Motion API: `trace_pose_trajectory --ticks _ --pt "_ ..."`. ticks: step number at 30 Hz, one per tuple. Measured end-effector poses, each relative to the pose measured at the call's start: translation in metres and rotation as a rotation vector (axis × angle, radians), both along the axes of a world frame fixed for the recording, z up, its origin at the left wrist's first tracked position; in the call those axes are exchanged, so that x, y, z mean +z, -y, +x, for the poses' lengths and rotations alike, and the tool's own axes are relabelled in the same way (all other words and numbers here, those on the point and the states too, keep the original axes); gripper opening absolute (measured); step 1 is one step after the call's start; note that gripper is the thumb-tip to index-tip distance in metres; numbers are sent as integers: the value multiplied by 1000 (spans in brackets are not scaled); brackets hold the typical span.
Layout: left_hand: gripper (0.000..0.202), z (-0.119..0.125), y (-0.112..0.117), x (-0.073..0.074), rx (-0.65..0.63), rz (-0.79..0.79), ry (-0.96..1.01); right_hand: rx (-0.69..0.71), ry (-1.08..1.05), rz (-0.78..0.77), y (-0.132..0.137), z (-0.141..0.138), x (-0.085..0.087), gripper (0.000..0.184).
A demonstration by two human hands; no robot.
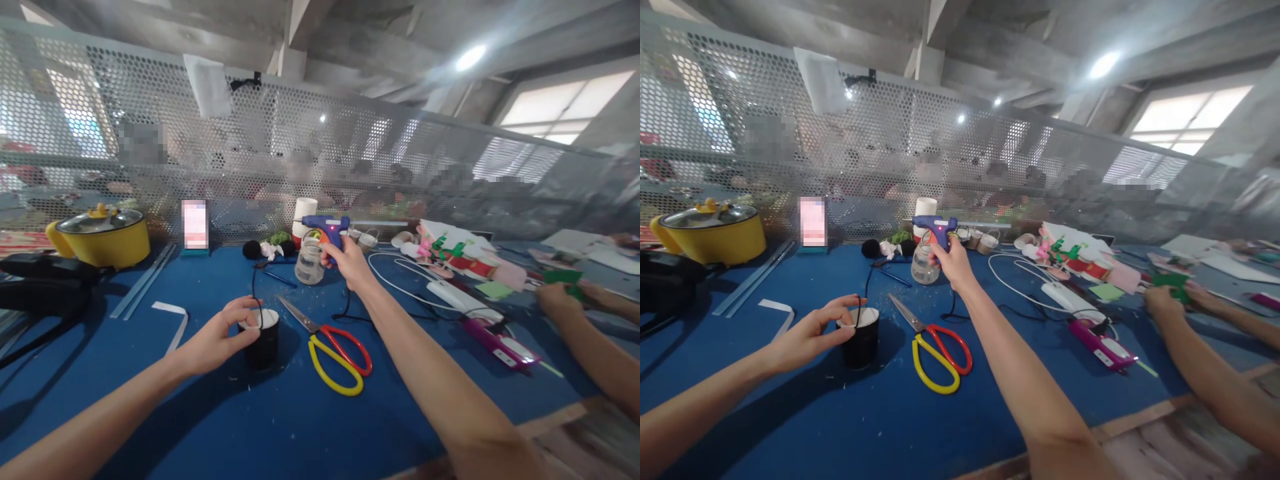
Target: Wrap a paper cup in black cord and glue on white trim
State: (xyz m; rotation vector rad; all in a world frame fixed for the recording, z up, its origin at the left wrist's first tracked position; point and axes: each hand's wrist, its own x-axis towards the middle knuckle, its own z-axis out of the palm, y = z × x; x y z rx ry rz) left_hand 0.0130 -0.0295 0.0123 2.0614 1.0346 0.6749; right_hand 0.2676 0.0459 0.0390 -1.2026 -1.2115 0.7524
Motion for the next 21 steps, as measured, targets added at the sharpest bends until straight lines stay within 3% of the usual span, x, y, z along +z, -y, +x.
trace_pose_trajectory --ticks 3,7,14,21 --pt "19 -1 3 -6 34 -13 74 59 -37 69 20 -5 8 19" --pt "22 0 5 -13 98 -22 191 339 -68 -91 57 -19 8 18" --pt "35 3 8 -18 187 -105 310 428 221 -218 97 -40 -16 16" --pt "29 3 8 -22 201 -162 397 430 379 -194 106 -37 -12 22"
